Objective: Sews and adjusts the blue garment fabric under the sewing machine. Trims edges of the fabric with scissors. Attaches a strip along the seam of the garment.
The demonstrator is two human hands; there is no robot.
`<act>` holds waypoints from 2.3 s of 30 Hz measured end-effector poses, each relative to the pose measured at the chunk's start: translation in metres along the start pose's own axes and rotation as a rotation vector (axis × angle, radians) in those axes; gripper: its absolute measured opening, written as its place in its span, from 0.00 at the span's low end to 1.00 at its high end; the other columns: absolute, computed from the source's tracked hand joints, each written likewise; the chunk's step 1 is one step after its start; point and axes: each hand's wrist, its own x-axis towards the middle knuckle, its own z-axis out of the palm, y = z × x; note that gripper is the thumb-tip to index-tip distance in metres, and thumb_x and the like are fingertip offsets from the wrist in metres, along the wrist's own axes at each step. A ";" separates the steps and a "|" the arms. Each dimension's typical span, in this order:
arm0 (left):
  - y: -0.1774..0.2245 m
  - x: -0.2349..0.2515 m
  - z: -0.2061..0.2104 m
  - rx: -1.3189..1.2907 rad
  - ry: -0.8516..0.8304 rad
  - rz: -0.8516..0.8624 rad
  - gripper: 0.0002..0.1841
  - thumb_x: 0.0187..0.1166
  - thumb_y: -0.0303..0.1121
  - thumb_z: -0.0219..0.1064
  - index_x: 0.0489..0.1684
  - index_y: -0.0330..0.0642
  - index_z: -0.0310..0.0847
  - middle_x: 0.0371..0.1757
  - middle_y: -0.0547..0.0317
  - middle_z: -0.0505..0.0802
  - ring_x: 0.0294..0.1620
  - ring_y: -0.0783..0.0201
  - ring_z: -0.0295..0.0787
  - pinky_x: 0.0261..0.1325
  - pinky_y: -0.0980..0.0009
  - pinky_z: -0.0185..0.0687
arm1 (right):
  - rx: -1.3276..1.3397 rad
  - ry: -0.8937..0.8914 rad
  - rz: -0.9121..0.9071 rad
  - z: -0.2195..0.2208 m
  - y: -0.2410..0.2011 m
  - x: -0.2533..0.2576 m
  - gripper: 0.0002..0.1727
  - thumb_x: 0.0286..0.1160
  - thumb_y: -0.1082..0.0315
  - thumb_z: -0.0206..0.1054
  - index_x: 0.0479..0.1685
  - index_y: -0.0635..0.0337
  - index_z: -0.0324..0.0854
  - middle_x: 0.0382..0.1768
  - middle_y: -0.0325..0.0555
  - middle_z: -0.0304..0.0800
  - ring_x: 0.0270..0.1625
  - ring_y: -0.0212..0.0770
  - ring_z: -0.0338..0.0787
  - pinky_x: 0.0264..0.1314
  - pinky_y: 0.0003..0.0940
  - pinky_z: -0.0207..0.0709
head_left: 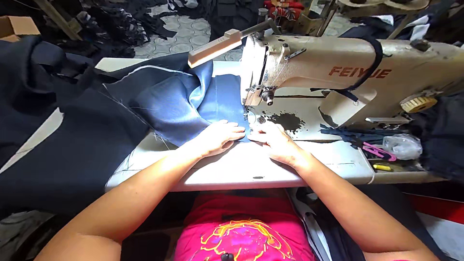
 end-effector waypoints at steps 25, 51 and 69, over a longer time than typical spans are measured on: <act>0.006 0.020 0.016 0.140 0.124 -0.194 0.15 0.79 0.27 0.57 0.54 0.32 0.87 0.62 0.40 0.91 0.63 0.39 0.90 0.61 0.37 0.83 | -0.007 -0.023 0.226 0.000 -0.022 -0.009 0.25 0.73 0.75 0.69 0.72 0.55 0.84 0.72 0.55 0.84 0.80 0.56 0.76 0.85 0.57 0.62; -0.036 0.005 0.046 0.067 0.231 -0.199 0.24 0.81 0.39 0.49 0.57 0.34 0.90 0.65 0.39 0.91 0.67 0.38 0.89 0.68 0.35 0.78 | -0.414 0.012 1.514 -0.146 0.096 -0.162 0.17 0.69 0.67 0.73 0.53 0.70 0.87 0.61 0.68 0.88 0.69 0.68 0.84 0.66 0.70 0.74; -0.030 0.007 0.041 0.059 0.229 -0.188 0.23 0.81 0.35 0.50 0.59 0.30 0.88 0.66 0.37 0.90 0.68 0.36 0.87 0.68 0.33 0.76 | 0.200 0.471 1.428 -0.162 0.131 -0.219 0.14 0.72 0.74 0.71 0.54 0.71 0.87 0.53 0.64 0.90 0.53 0.54 0.90 0.60 0.54 0.82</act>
